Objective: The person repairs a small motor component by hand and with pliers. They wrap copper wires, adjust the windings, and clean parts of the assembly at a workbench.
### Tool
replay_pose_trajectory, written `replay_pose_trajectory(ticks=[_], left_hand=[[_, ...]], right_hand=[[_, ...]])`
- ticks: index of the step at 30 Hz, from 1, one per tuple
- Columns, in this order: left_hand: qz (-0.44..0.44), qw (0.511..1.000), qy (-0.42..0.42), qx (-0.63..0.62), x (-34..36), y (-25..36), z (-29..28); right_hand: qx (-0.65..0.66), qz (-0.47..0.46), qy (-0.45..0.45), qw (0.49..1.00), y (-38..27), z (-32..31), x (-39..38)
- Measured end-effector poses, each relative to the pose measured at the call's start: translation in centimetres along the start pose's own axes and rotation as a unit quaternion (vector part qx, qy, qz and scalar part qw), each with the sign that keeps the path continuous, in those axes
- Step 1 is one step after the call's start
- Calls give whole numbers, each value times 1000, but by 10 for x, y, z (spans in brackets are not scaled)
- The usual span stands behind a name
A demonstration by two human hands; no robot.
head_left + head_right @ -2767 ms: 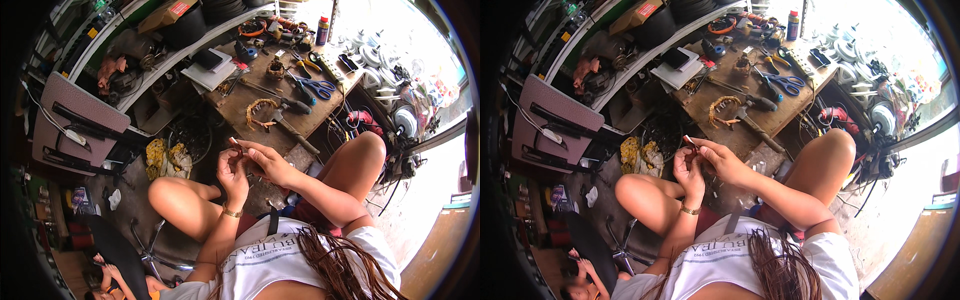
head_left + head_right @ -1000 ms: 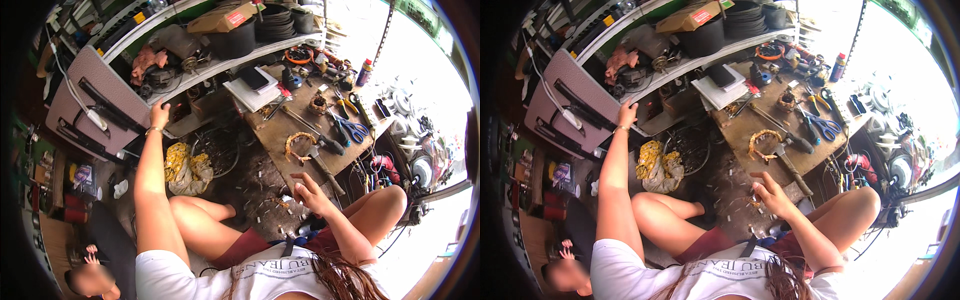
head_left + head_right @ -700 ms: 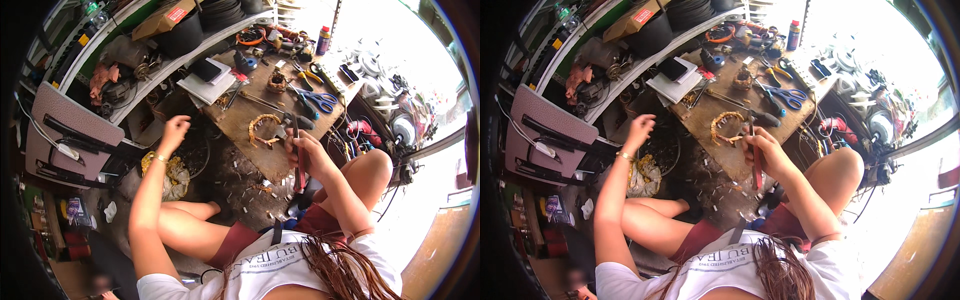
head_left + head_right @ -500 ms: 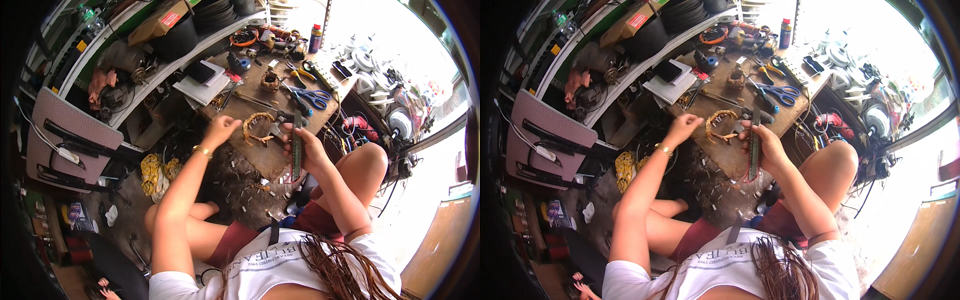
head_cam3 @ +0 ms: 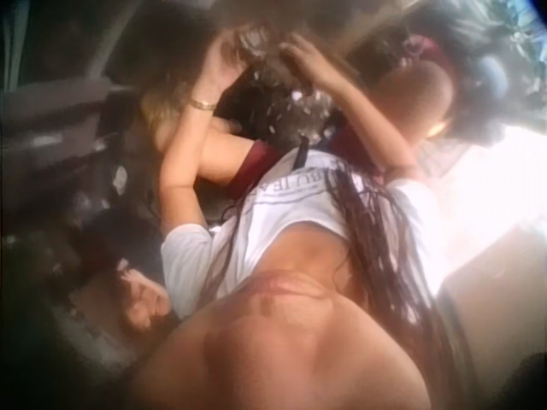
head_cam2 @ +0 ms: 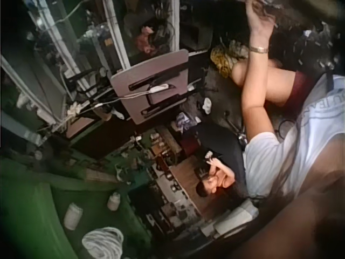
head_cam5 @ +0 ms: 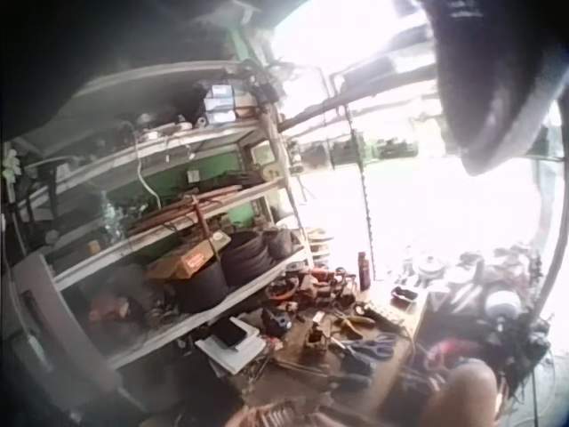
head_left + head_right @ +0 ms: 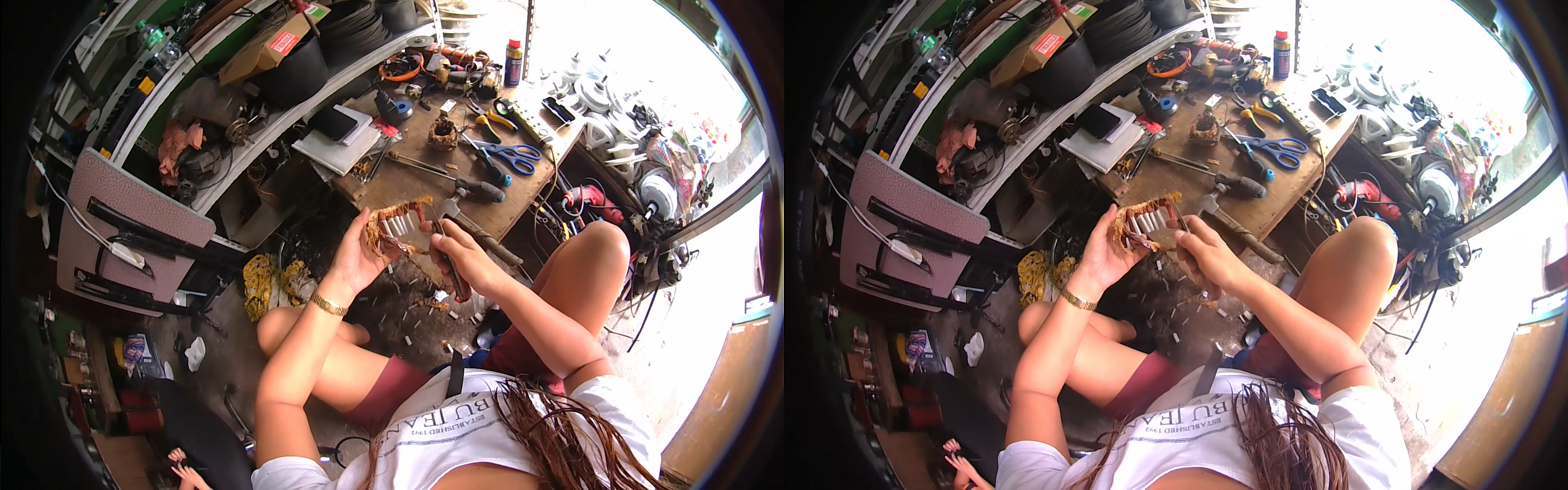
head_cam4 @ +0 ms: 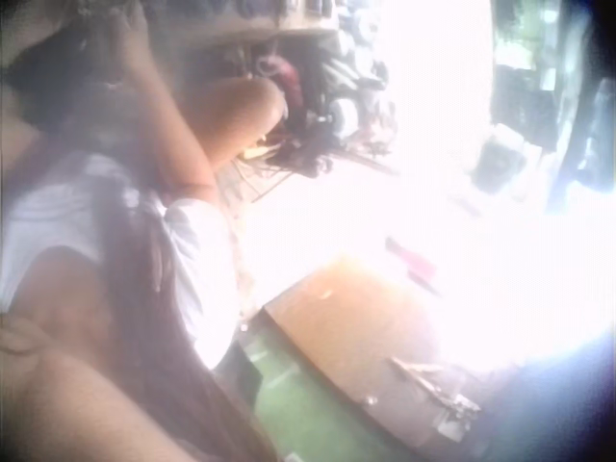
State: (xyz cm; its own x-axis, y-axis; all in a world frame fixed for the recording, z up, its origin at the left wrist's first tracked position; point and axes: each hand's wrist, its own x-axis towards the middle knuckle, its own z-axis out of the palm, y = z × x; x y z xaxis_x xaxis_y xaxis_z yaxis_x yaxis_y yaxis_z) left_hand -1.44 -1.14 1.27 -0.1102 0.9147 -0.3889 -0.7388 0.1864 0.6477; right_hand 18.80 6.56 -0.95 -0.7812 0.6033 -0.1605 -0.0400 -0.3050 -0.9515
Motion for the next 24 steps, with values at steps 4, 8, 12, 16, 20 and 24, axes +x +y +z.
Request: replay_pose_trajectory(ticks=[4,8,12,16,20,24], left_hand=[[21,996,-41,-78,-15,-13,-16],[151,988,3,36,-13,-25,3],[238,956,63,161,-8,-33,-10],[297,908,104,277,-12,-33,-9],[313,885,109,328,-16,-36,-3],[334,879,57,336,-17,-46,3]], right_hand=[[-43,-43,35,998,-6,17,-2],[-148,-113,58,981,5,13,6],[-325,-129,130,928,-10,14,8],[-438,-182,170,864,-20,10,10],[-375,-206,155,890,-15,9,16],[-249,-156,110,950,0,20,19]])
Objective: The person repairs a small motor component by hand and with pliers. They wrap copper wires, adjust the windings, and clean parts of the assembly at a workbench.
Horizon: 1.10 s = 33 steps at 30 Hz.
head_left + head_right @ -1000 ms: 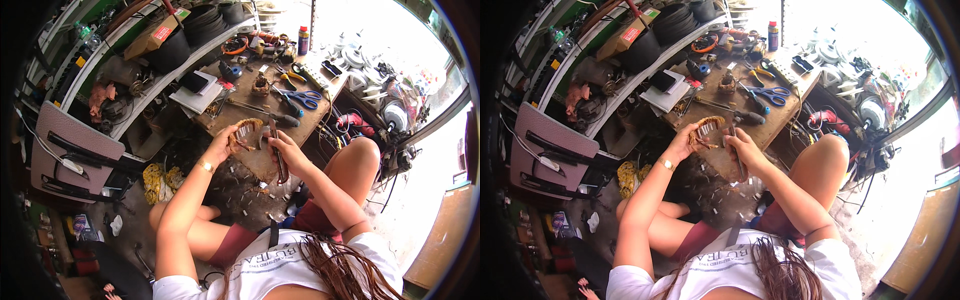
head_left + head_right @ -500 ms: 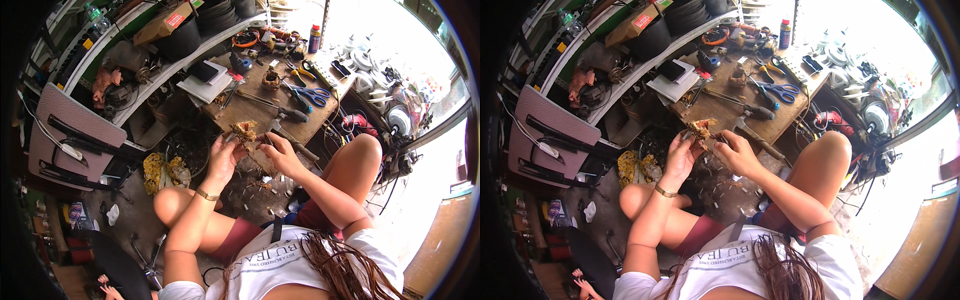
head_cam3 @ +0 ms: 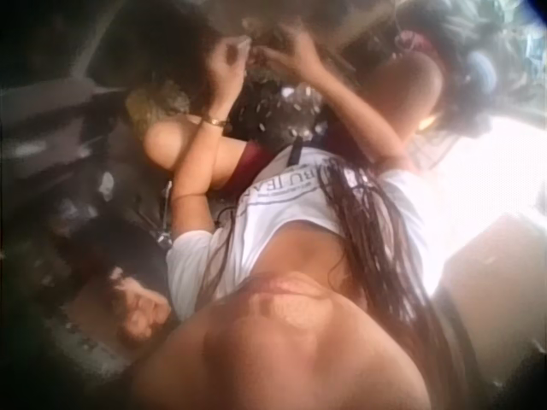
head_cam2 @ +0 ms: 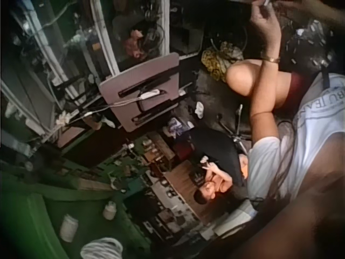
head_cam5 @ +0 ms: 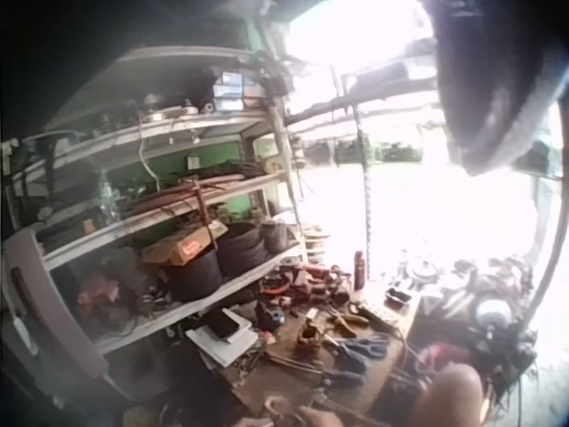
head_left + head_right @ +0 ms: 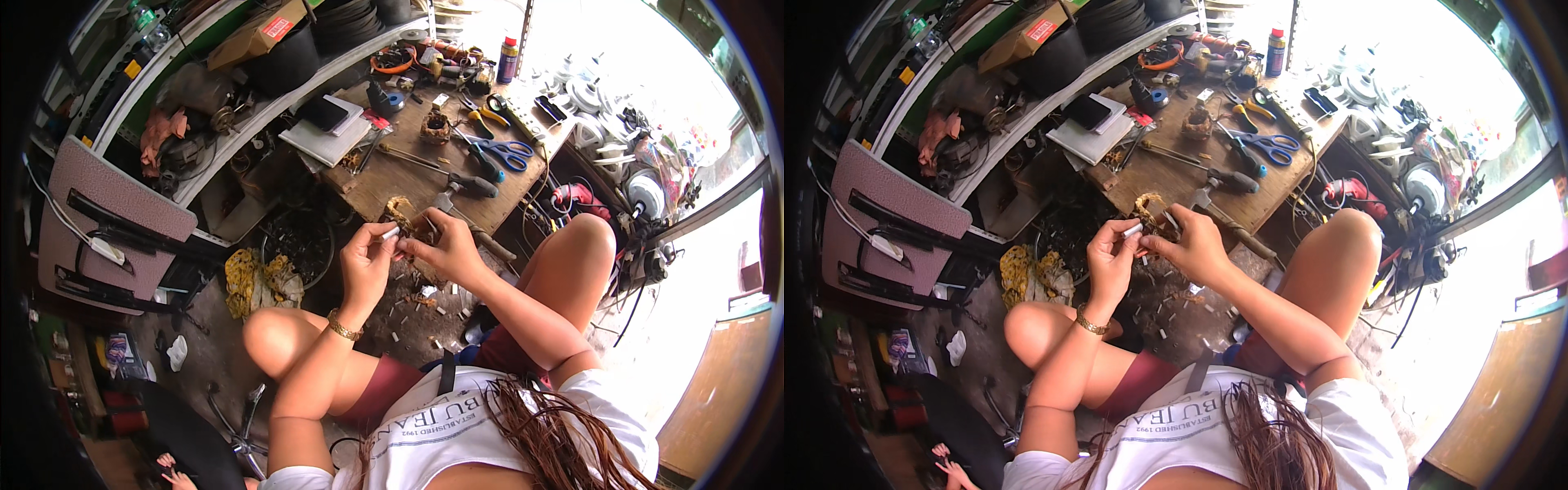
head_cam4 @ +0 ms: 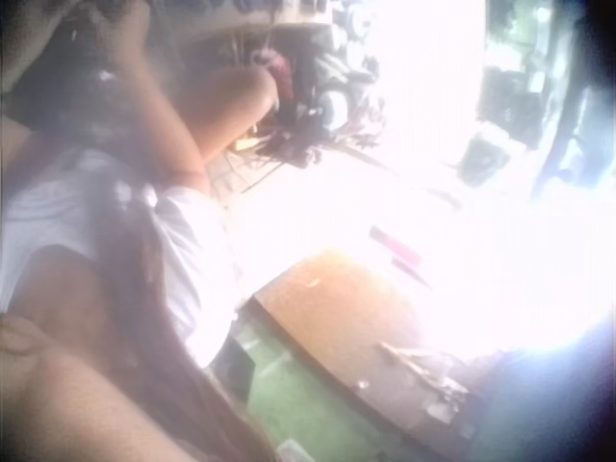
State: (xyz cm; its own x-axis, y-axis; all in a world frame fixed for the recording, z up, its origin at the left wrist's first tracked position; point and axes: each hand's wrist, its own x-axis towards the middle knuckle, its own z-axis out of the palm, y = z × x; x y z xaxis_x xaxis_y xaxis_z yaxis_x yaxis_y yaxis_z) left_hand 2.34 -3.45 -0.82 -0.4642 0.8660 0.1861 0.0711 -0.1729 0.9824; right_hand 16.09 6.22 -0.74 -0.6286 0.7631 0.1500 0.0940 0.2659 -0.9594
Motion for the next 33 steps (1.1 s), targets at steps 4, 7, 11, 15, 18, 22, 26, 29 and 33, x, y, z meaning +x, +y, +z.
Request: replay_pose_trajectory(ticks=[4,7,11,15,18,22,26,29,33], left_hand=[[-79,989,-29,-125,-2,6,3],[-69,993,-9,-96,-3,-2,6],[-48,995,-7,-89,-1,-3,12],[-27,995,6,-100,-3,-4,17],[-50,991,18,-124,-3,-7,16],[-54,990,56,-117,-1,-11,13],[3,992,104,-68,4,-18,11],[30,992,118,-33,3,-14,13],[54,991,125,-10,1,-11,15]], right_hand=[[-26,-46,47,997,-3,3,-4],[-27,-67,60,996,0,6,-5],[91,27,59,994,23,7,0],[263,86,18,961,31,7,5],[263,108,-14,959,22,0,9],[45,83,-20,995,10,-8,3],[-32,9,-28,999,-20,-10,-18],[-78,-29,-34,996,-17,2,-23],[-115,-42,-33,992,-10,8,-24]])
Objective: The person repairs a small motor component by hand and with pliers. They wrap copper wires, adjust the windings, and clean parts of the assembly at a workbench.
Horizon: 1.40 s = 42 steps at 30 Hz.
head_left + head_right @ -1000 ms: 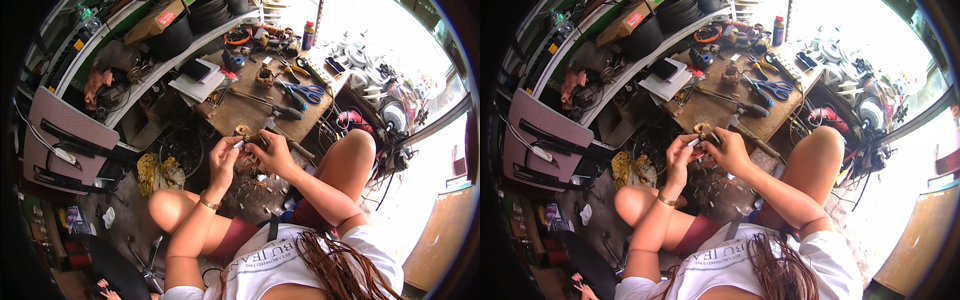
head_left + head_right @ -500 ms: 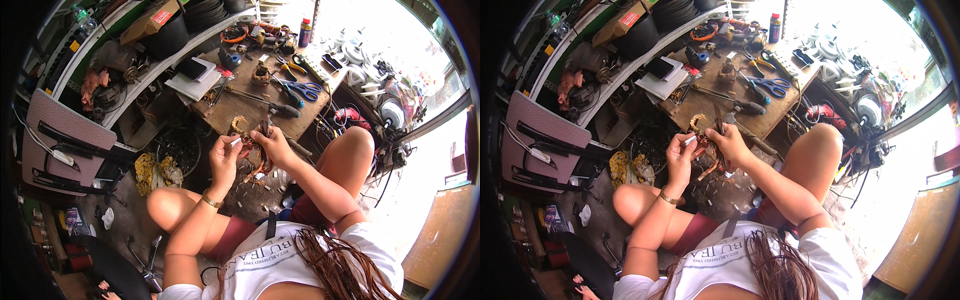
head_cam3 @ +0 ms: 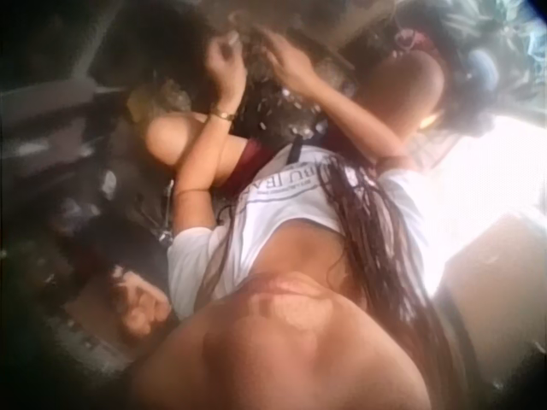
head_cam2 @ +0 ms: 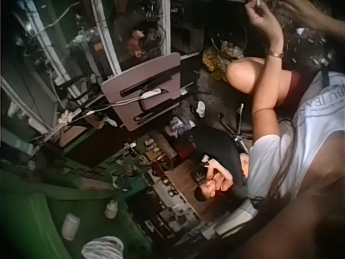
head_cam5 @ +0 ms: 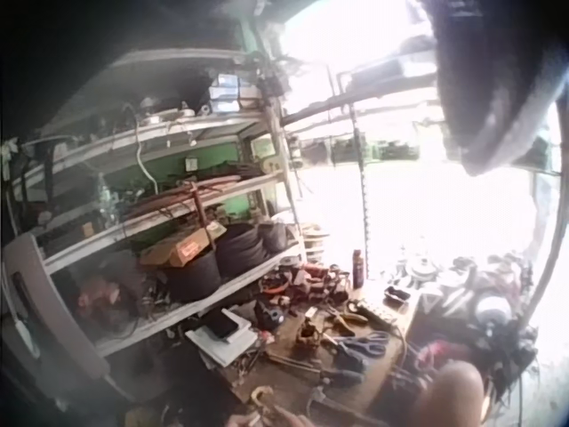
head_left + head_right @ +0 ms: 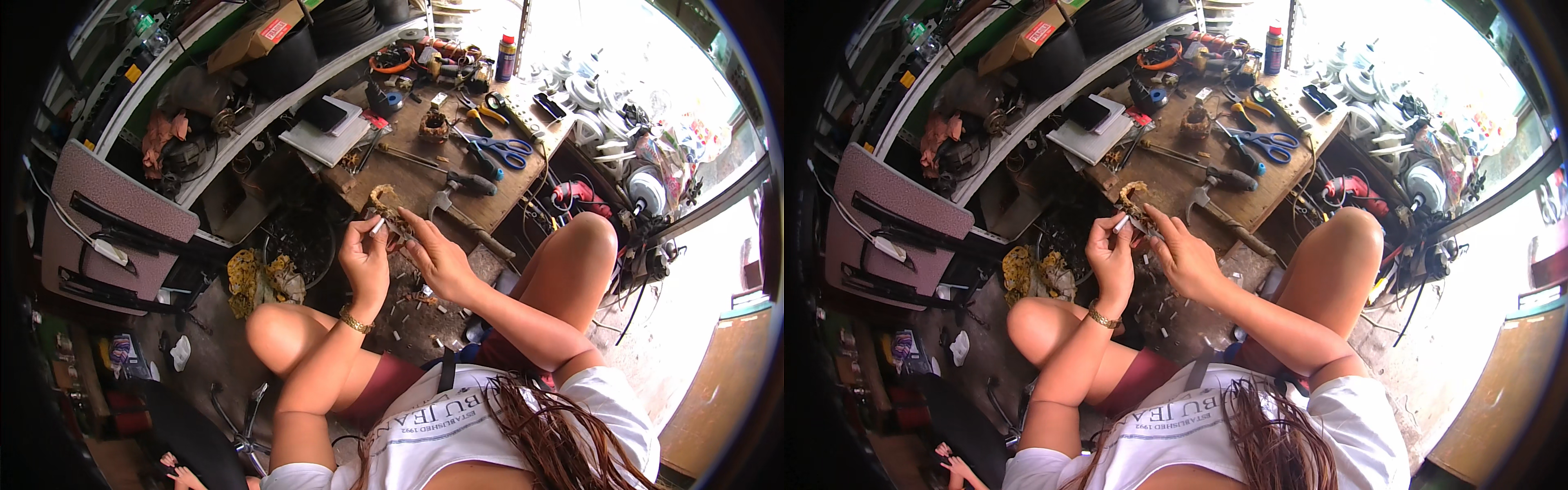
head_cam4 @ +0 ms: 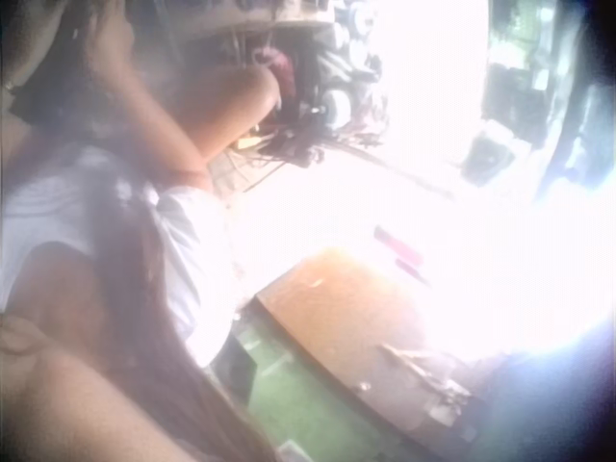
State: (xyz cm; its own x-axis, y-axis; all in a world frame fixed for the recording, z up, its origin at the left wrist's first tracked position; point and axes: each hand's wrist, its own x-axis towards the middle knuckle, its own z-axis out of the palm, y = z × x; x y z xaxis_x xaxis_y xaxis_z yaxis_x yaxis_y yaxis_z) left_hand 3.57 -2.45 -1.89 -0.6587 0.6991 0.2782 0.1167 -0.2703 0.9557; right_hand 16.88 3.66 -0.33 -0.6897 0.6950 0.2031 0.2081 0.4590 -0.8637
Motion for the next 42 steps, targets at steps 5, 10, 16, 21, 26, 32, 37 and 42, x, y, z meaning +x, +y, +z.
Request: replay_pose_trajectory(ticks=[5,10,16,21,26,32,37,42], left_hand=[[-23,998,11,-52,-2,-2,1],[-49,995,29,-86,-3,2,6],[25,1000,2,-7,-10,-14,6],[-89,987,-13,-132,11,-7,1],[-209,915,-90,-334,26,-4,-24],[-248,879,-97,-396,33,-8,-44],[-231,855,-92,-455,31,2,-47],[-193,849,-127,-476,28,8,-46]], right_hand=[[-29,0,12,1000,-2,1,2],[-7,24,8,1000,-6,2,2],[35,43,50,997,-6,8,10],[320,101,-42,941,11,-1,28],[411,203,-79,885,9,-25,27],[297,174,9,939,41,-27,48],[234,177,71,953,66,-11,55],[151,111,195,963,101,4,73]])
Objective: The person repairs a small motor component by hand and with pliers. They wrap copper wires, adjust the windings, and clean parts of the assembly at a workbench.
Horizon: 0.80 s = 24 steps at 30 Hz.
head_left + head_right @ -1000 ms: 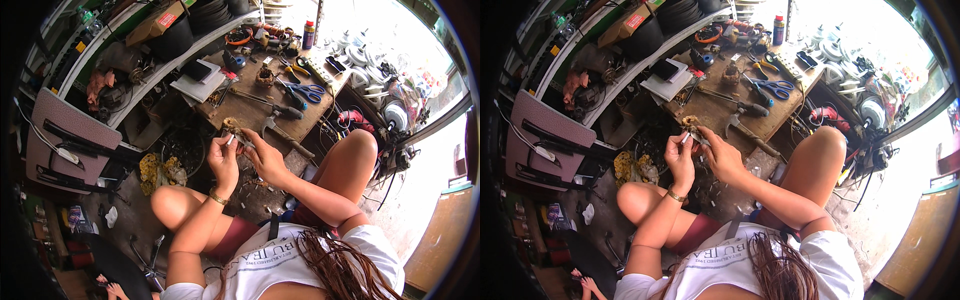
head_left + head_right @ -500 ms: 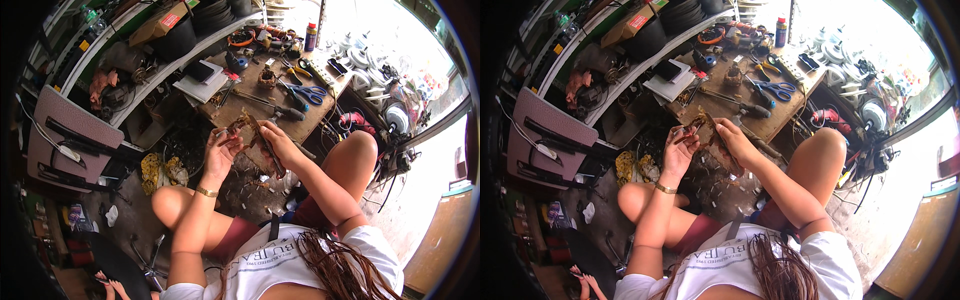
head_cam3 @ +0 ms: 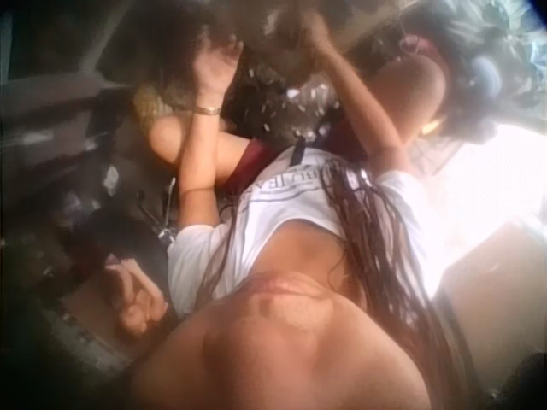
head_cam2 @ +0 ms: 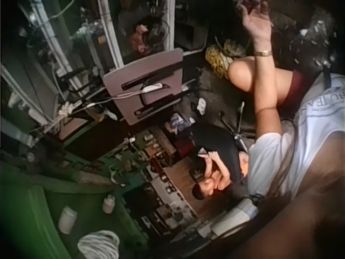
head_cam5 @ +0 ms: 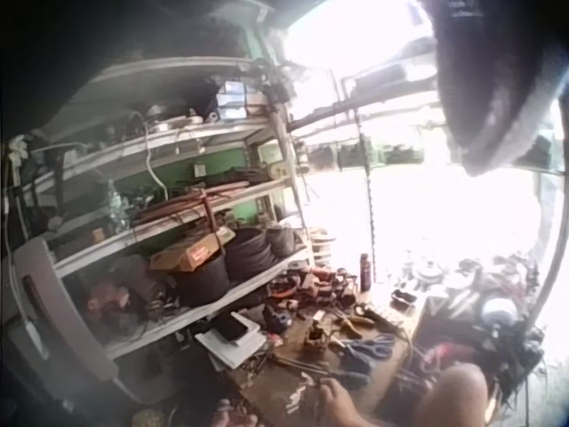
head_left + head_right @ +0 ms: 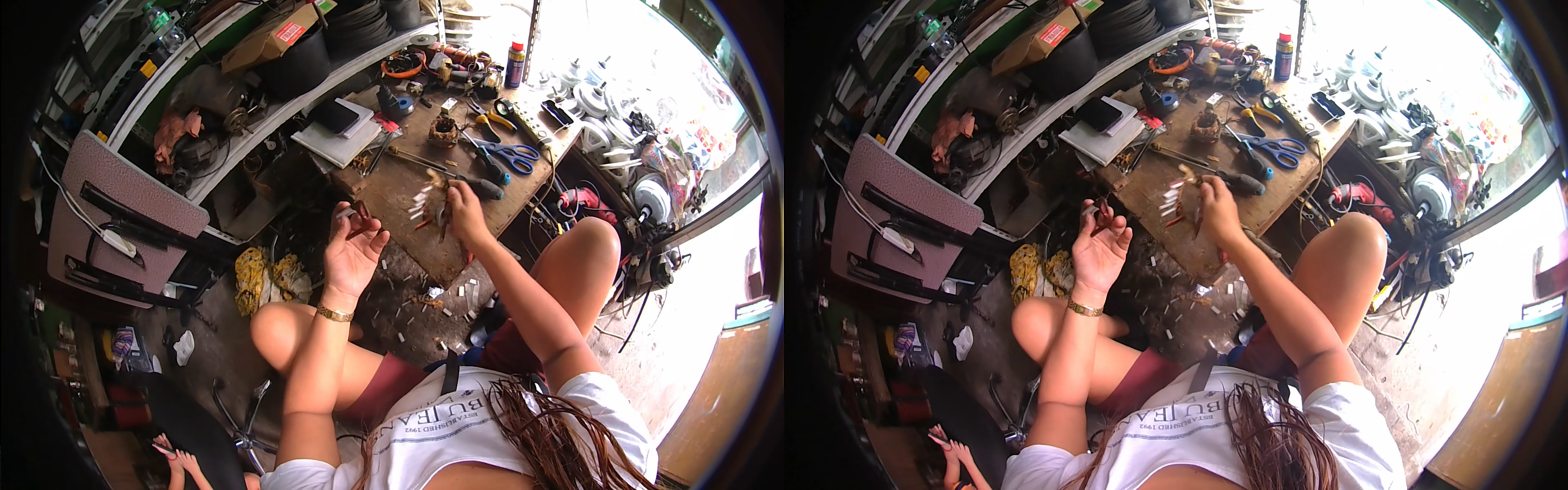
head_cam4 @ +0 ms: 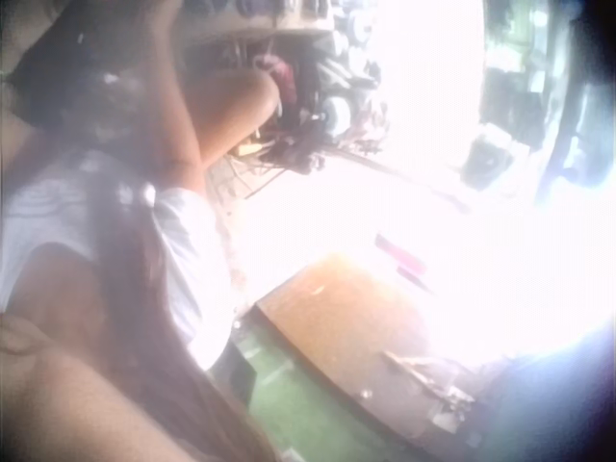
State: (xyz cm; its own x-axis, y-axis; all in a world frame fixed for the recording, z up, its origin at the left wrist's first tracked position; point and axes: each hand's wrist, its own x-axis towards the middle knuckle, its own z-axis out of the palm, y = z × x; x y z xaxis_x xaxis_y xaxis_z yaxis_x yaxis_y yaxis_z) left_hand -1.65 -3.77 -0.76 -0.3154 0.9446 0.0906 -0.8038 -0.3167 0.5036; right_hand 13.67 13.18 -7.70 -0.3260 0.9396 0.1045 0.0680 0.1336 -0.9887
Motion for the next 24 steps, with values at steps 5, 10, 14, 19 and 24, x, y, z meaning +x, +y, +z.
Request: replay_pose_trajectory(ticks=[5,10,14,19,24], left_hand=[[7,994,28,103,3,13,0],[-9,973,78,218,0,0,1],[-65,957,55,278,-2,-14,3],[-43,954,56,291,-2,-19,13],[192,665,-107,714,11,6,28]], right_hand=[[12,110,-27,993,-1,-15,4],[-1,-9,-23,1000,-46,-5,-26],[116,34,-252,960,-85,-6,-48],[145,112,-273,944,-78,0,-55],[217,255,-362,870,-71,-13,-47]])
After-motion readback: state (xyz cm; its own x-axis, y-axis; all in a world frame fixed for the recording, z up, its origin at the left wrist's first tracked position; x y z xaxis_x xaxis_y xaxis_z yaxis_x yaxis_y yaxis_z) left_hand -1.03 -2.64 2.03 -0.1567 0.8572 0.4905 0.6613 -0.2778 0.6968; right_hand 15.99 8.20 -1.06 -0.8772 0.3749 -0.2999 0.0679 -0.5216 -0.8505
